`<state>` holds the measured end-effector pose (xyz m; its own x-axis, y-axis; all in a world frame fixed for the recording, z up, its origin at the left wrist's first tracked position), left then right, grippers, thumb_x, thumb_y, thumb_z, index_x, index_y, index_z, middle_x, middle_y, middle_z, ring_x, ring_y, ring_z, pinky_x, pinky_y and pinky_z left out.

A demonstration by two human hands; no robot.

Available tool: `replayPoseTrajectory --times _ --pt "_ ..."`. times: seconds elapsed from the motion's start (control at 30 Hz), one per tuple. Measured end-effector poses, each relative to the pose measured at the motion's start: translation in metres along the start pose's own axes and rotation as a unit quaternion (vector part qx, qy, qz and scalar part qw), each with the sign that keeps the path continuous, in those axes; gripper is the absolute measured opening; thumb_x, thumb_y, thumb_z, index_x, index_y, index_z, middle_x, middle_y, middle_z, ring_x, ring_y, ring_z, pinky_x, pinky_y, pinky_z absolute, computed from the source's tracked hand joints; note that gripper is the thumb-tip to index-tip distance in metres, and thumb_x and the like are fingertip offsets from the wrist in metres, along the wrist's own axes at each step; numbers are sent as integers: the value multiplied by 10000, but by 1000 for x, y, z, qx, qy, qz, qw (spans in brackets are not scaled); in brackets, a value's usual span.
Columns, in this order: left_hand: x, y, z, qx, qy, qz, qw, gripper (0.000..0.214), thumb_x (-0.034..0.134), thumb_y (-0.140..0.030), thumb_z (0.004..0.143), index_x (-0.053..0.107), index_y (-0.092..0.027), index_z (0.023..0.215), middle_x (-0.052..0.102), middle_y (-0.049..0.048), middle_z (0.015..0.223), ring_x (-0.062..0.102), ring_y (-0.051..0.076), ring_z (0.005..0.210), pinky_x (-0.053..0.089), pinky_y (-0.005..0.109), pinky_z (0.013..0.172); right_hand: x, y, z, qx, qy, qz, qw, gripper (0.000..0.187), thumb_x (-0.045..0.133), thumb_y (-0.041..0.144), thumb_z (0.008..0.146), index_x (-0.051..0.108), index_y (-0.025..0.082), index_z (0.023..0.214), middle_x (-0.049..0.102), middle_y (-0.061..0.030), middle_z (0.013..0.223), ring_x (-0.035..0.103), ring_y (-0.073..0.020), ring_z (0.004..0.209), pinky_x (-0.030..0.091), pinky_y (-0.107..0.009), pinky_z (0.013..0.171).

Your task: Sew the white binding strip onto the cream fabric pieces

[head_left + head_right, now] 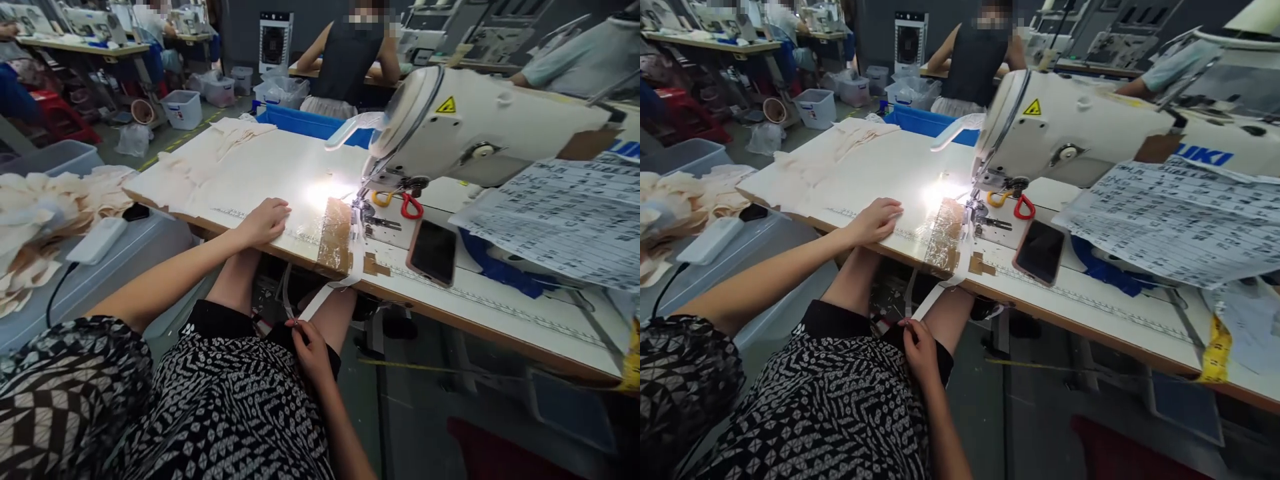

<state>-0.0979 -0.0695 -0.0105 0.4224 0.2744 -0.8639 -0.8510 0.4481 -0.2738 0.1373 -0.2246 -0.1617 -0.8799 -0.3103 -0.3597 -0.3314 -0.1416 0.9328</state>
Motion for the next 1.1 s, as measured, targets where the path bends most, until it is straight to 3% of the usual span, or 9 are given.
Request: replayPoseTrajectory --times 0.13,0.33,0.63,0.93,1.07,1.1 --pt "-9 14 -3 -53 -2 38 998 352 439 -147 857 652 -85 1131 607 164 1240 552 286 1166 466 441 1029 7 -4 3 -4 5 -12 1000 324 555 469 927 670 167 950 682 -52 938 643 -178 884 516 -363 798" --pt "-7 2 -2 -24 22 62 998 351 420 -158 877 666 -111 1123 632 131 1205 540 286 1158 456 437 1028 12 -6 1 -8 -21 -20 1000 374 551 522 933 663 165 961 679 -42 931 642 -162 840 524 -354 784" --pt "-7 1 -7 -35 14 64 997 333 413 -152 885 658 -131 1109 629 123 1207 549 274 1121 472 428 995 11 -6 -3 -3 -39 -30 999 413 555 558 918 665 161 940 678 -47 922 639 -164 840 522 -367 796" --pt "-7 9 0 4 -8 55 998 267 427 -163 873 657 -154 1006 650 115 1137 562 266 1099 458 439 1011 10 10 -8 -7 -86 69 994 404 540 541 926 659 160 986 710 -45 819 681 -182 833 528 -401 846" --pt "-20 -5 -8 43 -26 25 998 258 418 -156 865 645 -155 989 655 119 1064 582 259 1053 475 457 983 10 18 -11 -17 -114 121 986 372 563 515 924 668 160 955 729 -46 867 692 -174 851 541 -389 840" --pt "-25 -12 -17 39 -67 -5 997 244 431 -182 881 641 -162 1004 653 106 1059 592 243 1035 492 429 962 9 19 -11 -20 -121 133 984 362 567 504 925 669 158 946 731 -45 876 694 -172 855 543 -386 839"
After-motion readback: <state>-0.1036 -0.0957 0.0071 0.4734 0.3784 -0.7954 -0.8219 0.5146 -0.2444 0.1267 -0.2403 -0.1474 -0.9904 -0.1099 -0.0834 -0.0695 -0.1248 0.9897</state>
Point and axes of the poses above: each hand's wrist, its own z-axis towards the middle knuckle, its own x-axis out of the palm, y = z × x, the point moved 3 cm from there along z, towards the middle knuckle
